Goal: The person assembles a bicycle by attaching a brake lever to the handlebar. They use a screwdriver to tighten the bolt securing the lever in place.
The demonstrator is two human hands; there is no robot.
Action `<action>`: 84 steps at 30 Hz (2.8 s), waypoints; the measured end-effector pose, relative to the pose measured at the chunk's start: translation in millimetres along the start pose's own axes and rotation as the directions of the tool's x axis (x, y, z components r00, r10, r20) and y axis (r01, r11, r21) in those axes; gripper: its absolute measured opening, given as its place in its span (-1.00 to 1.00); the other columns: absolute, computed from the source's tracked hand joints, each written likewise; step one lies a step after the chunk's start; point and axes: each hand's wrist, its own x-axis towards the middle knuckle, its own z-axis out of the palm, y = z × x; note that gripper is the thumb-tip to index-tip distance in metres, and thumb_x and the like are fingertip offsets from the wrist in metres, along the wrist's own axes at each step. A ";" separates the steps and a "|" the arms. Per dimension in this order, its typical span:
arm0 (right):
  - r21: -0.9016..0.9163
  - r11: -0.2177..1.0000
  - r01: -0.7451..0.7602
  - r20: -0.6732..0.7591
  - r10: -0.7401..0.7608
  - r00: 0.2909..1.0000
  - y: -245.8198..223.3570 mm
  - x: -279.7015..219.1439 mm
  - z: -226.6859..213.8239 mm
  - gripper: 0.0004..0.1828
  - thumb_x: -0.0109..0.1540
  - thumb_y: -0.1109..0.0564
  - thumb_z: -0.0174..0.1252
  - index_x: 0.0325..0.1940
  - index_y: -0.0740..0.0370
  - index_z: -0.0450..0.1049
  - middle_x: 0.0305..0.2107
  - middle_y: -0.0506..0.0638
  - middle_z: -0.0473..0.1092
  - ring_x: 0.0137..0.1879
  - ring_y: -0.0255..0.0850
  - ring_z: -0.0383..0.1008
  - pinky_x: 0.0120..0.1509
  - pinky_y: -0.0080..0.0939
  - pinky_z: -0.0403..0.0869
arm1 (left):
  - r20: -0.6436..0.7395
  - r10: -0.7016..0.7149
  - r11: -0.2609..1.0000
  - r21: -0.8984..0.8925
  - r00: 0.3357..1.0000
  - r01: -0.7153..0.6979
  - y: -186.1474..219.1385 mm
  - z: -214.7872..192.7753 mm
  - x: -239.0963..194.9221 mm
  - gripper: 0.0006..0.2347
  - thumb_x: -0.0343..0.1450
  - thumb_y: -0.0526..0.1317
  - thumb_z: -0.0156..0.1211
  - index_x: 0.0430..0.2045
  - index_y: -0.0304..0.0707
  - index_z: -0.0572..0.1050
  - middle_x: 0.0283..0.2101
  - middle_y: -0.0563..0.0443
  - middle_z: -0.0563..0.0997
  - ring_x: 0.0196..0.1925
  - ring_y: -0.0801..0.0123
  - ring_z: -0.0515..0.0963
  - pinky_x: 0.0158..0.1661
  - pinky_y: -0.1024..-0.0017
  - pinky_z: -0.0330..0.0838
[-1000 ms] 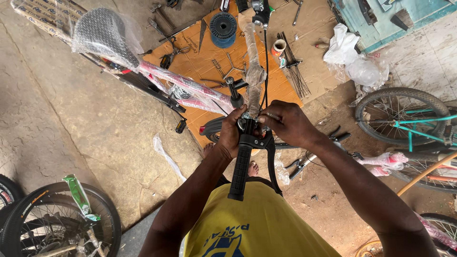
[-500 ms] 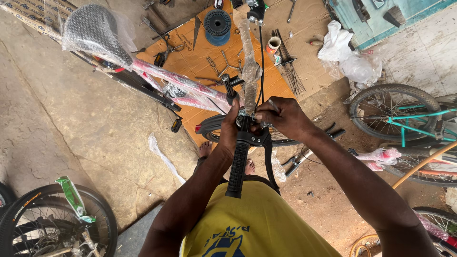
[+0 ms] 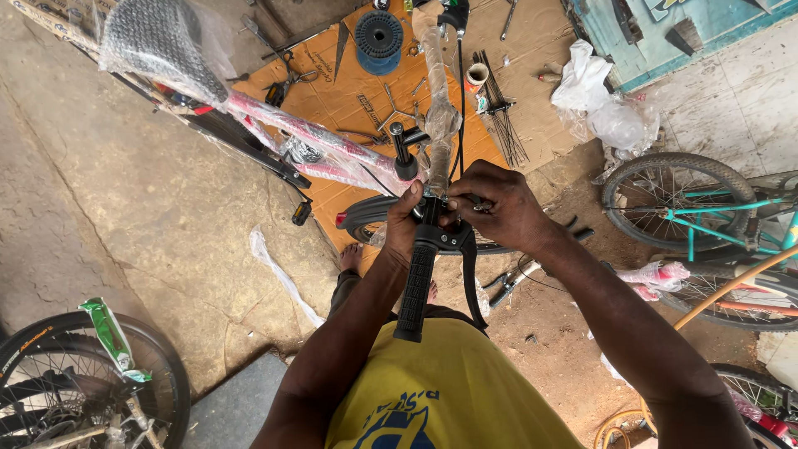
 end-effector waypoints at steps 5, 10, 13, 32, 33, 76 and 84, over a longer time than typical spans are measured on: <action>-0.156 0.979 0.132 0.065 -0.124 0.990 0.7 -4.9 -0.9 -0.75 0.22 0.33 0.30 -0.02 0.31 0.51 -0.22 0.04 0.43 -0.20 -0.23 0.59 -0.24 -0.33 0.61 | -0.024 0.022 1.000 -0.006 0.999 -0.023 0.5 18.5 -2.2 -0.51 0.44 0.12 0.34 -0.32 -0.52 0.50 -0.46 -0.18 0.60 -0.45 0.26 0.60 -0.39 0.34 0.57; -0.106 0.980 0.167 0.027 -0.165 0.986 -1.3 -10.8 2.3 -0.65 0.20 0.45 0.24 0.07 0.35 0.50 -0.17 0.06 0.43 -0.15 -0.20 0.60 -0.22 -0.34 0.59 | -0.207 0.056 0.998 0.045 0.977 -0.048 2.0 29.9 -3.9 -0.61 0.38 0.05 0.36 -0.29 -0.40 0.53 -0.46 -0.13 0.60 -0.46 0.26 0.63 -0.38 0.35 0.60; -0.035 0.991 0.127 0.018 -0.126 0.992 -3.2 -16.0 4.3 -0.59 0.18 0.48 0.21 0.10 0.32 0.52 -0.19 0.04 0.43 -0.15 -0.22 0.60 -0.22 -0.35 0.62 | -0.159 0.040 0.999 0.022 0.986 -0.037 0.9 29.0 -9.6 -0.62 0.39 0.01 0.34 -0.30 -0.44 0.54 -0.43 -0.17 0.63 -0.45 0.23 0.68 -0.36 0.39 0.64; 0.917 0.141 -0.373 0.187 0.675 0.713 12.9 -154.1 12.5 -0.82 0.40 0.15 0.13 -0.13 0.38 0.44 -0.51 0.00 0.33 -0.53 -0.34 0.30 -0.52 -0.32 0.31 | 0.155 0.124 0.992 -0.038 0.980 -0.120 -3.2 27.0 -2.0 -0.88 0.45 -0.10 0.30 -0.24 0.00 0.54 -0.17 -0.08 0.61 -0.32 0.43 0.56 -0.37 0.43 0.41; 0.886 0.110 -0.450 0.202 0.782 0.590 5.7 -168.3 25.0 -0.82 0.32 0.19 0.17 -0.10 0.40 0.42 -0.45 -0.01 0.34 -0.48 -0.34 0.30 -0.46 -0.32 0.31 | 0.129 0.132 0.991 -0.005 0.983 -0.132 -0.9 27.9 1.5 -0.82 0.46 -0.08 0.30 -0.21 -0.11 0.55 -0.19 -0.10 0.60 -0.32 0.41 0.57 -0.37 0.42 0.42; -0.316 0.709 0.630 0.649 -0.322 0.689 66.5 109.9 -36.4 -0.37 0.11 0.56 0.13 0.15 0.05 0.57 0.15 -0.02 0.49 -0.13 -0.06 0.63 -0.38 -0.22 0.59 | -0.305 -0.001 0.996 0.081 0.952 0.027 6.7 59.1 -11.2 -0.71 0.40 -0.22 0.36 -0.09 -0.34 0.44 -0.47 -0.02 0.54 -0.55 0.42 0.58 -0.46 0.48 0.57; -0.288 0.772 0.567 0.572 -0.336 0.748 71.1 107.0 -41.2 -0.38 -0.13 0.48 0.23 -0.01 0.13 0.58 0.07 0.10 0.52 -0.19 -0.07 0.62 -0.34 -0.16 0.57 | -0.331 0.013 0.998 0.055 0.944 0.005 0.7 52.4 -13.6 -0.71 0.34 -0.21 0.35 -0.17 -0.27 0.42 -0.55 -0.02 0.54 -0.62 0.42 0.55 -0.57 0.51 0.52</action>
